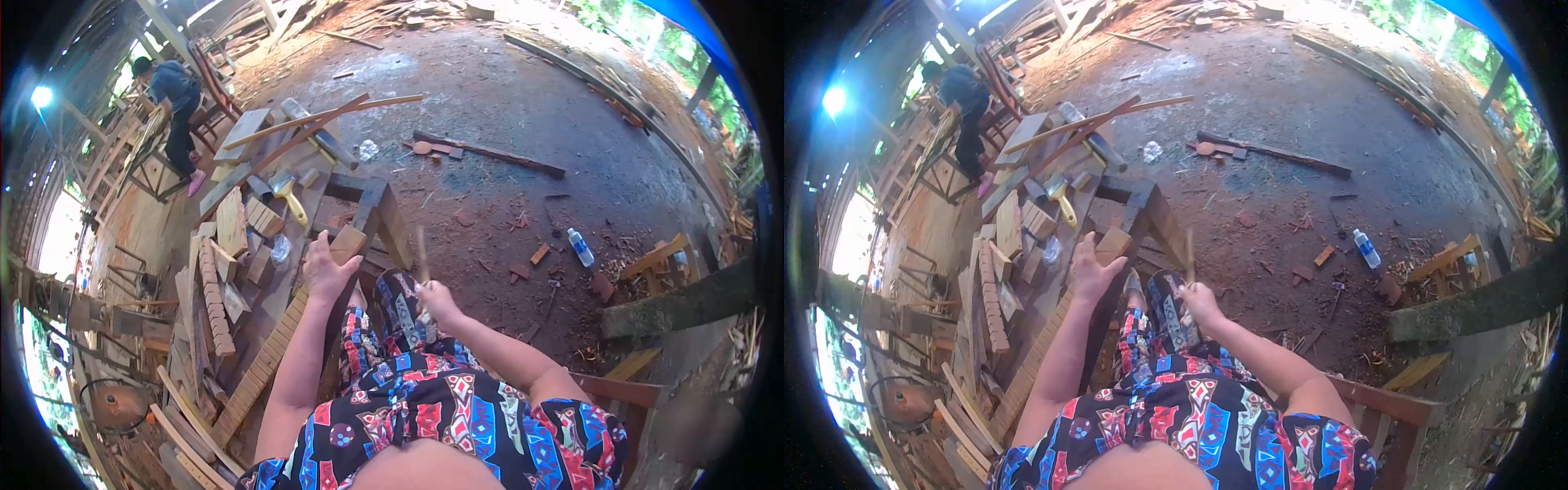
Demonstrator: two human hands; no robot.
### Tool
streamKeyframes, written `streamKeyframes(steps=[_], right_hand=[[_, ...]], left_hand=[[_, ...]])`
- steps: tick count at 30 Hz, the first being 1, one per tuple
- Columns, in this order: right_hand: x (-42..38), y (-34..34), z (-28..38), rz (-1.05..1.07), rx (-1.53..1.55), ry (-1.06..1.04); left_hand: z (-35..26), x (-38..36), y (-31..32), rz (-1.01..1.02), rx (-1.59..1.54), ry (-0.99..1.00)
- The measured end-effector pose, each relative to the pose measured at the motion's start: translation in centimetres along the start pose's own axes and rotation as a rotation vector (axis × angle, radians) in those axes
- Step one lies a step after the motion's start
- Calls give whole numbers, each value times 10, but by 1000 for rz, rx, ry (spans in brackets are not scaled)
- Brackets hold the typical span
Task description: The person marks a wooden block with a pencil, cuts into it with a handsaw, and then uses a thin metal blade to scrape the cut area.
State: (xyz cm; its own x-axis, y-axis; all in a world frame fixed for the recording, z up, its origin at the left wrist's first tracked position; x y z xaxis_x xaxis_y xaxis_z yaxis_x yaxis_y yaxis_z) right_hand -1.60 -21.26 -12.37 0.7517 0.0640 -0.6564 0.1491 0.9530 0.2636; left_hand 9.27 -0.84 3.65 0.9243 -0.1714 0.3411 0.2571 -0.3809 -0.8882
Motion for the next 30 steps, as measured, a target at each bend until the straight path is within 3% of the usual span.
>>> streamKeyframes(steps=[6,10,14,19,30], right_hand=[[15,15,-43,66,129,97],[41,13,-65,63,-155,29],[22,14,-44,75,-37,44],[26,15,-48,49,-102,6],[-14,17,-33,44,-154,-63]], left_hand=[[-7,-18,-32,15,-31,-34],[11,-47,-44,60,-32,-97],[36,-84,-55,114,52,-177],[59,-115,-56,214,131,-290],[64,-123,-57,136,172,-189]])
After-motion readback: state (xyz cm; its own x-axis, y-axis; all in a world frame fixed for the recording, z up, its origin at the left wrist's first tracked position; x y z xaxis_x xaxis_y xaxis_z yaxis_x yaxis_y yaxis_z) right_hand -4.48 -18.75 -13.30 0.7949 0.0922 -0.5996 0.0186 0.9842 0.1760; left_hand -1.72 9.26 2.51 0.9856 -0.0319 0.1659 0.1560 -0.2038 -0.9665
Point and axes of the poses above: each hand's wrist, its own x-axis towards the middle knuckle, its own y-axis out of the palm, z = x × y, the point moved 10 cm from there along x, towards the middle knuckle, and after that the axes turned 6 degrees about y, right-handed, at the moved point
